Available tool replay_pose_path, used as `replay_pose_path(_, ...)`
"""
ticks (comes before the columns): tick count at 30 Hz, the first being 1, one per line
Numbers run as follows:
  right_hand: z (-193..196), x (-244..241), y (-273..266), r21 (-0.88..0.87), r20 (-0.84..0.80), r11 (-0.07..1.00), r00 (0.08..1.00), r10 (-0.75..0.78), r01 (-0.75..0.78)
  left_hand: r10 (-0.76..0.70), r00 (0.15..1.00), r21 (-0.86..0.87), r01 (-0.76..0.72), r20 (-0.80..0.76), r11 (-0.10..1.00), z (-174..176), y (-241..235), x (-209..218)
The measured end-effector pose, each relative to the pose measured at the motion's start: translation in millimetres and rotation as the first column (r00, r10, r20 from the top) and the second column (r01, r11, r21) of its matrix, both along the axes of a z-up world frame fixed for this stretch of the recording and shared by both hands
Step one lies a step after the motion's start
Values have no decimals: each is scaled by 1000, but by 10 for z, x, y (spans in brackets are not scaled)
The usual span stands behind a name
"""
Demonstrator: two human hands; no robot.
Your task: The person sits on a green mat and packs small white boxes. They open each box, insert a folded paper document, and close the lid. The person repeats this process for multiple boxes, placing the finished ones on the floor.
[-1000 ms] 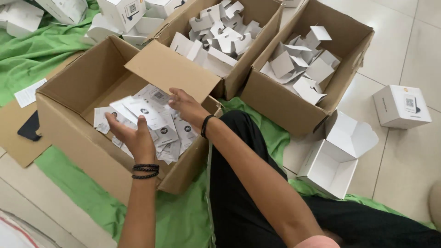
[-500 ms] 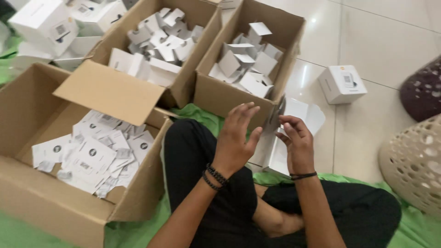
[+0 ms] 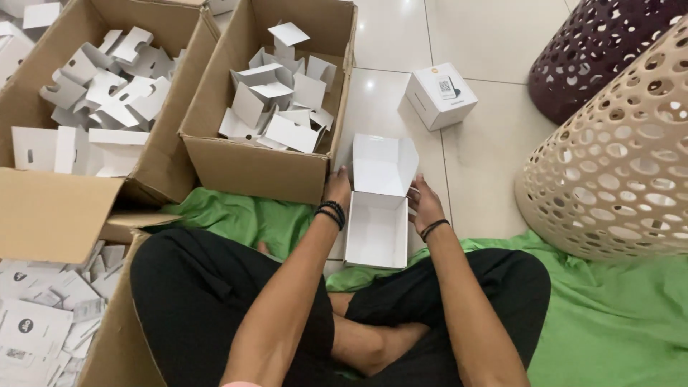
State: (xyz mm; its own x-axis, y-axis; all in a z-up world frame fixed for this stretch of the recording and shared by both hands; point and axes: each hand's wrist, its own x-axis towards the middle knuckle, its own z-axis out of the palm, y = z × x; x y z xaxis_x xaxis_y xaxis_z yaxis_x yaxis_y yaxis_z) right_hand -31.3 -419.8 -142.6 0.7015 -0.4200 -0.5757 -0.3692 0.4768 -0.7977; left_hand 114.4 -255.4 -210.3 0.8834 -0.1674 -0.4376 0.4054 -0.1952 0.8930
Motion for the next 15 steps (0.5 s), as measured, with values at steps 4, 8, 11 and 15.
replay_pose_path(4, 200, -22, 2, -79, 59, 997, 998, -11, 15, -13, 1000, -254, 19, 25, 967, -176, -111, 74)
replay_pose_path(8, 580, -164, -30, -116, 227, 993, 972, 53, -27, -111, 974, -459, 191, 196, 868, 161, 97, -19)
replay_pose_path(11, 587, -258, -182, -202, 309, 971, 932, 188, -128, -173, 943, -407, 282, 283, 869, 402, 261, -175)
replay_pose_path(15, 166, -284, -335, -430, 279, 867, 876, 394, -253, -254, 841, -57, 318, 478, 946, 205, 368, -288)
